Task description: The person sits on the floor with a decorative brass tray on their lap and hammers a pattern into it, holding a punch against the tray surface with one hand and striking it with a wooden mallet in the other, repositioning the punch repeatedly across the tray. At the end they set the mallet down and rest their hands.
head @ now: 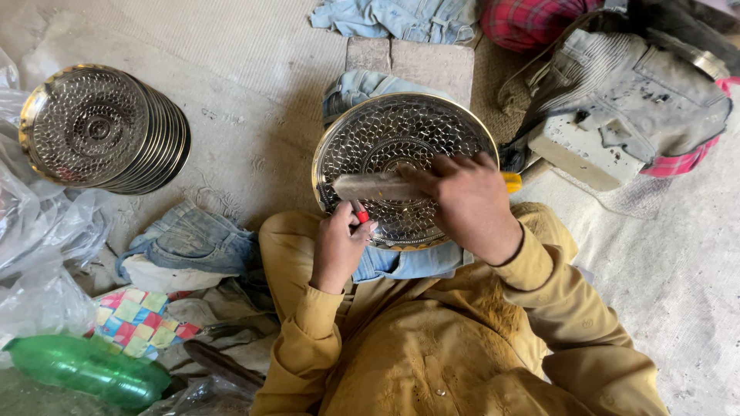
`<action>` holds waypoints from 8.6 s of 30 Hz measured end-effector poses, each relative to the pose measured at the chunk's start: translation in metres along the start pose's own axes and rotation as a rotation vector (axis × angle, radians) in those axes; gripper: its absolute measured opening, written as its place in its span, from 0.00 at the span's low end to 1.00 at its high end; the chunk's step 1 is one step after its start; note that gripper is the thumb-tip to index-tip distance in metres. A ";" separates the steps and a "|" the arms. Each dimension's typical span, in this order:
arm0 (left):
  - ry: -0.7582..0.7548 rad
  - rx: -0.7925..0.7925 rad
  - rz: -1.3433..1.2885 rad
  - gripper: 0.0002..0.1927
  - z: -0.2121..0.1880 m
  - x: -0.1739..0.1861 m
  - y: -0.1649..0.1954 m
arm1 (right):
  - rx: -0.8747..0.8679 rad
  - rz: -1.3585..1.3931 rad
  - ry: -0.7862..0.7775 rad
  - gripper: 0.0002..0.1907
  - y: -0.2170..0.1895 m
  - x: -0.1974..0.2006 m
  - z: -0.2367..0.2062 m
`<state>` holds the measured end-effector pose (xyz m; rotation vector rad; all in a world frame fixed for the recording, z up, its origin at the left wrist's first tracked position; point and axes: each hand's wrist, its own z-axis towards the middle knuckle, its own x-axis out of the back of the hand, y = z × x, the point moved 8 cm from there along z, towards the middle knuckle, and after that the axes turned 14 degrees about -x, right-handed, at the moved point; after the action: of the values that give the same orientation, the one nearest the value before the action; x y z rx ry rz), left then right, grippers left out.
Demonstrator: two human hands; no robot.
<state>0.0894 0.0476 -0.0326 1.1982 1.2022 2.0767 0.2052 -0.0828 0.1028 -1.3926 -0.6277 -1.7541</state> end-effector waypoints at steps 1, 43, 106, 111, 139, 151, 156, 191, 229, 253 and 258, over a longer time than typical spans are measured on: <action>-0.011 0.016 -0.048 0.12 0.000 -0.001 -0.001 | -0.044 0.035 0.006 0.31 0.004 0.001 0.001; 0.362 -0.186 0.241 0.16 -0.056 0.023 0.002 | 0.133 0.339 0.084 0.36 -0.006 0.039 -0.047; 0.222 0.096 0.037 0.10 -0.027 0.020 0.008 | 0.090 0.006 0.073 0.31 -0.023 0.016 -0.008; 0.188 0.026 0.123 0.11 -0.016 0.022 0.015 | 0.120 -0.053 -0.026 0.30 -0.017 -0.001 0.000; -0.034 -0.044 0.052 0.13 0.007 0.004 0.007 | -0.043 0.183 0.089 0.35 0.007 0.005 0.005; 0.408 -0.074 0.187 0.08 -0.032 0.053 0.027 | -0.292 0.852 0.007 0.22 0.055 -0.013 -0.053; 0.307 0.011 0.248 0.07 -0.015 0.056 0.013 | -0.242 1.105 0.071 0.14 0.038 -0.067 -0.099; 0.502 -0.283 0.238 0.12 -0.073 0.011 0.005 | 0.310 -0.034 0.085 0.19 -0.036 0.027 -0.025; 0.316 -0.043 -0.049 0.12 -0.043 0.012 -0.001 | 0.115 -0.086 -0.073 0.07 -0.029 0.004 -0.006; 0.081 0.059 -0.016 0.12 -0.008 0.007 0.006 | -0.018 -0.165 -0.105 0.07 0.004 -0.017 0.006; 0.041 0.047 0.025 0.15 -0.006 0.006 0.005 | -0.125 -0.158 -0.380 0.07 0.017 -0.042 0.005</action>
<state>0.0818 0.0463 -0.0267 1.2032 1.2678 2.1114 0.2249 -0.0768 0.0620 -1.8289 -0.8624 -1.6839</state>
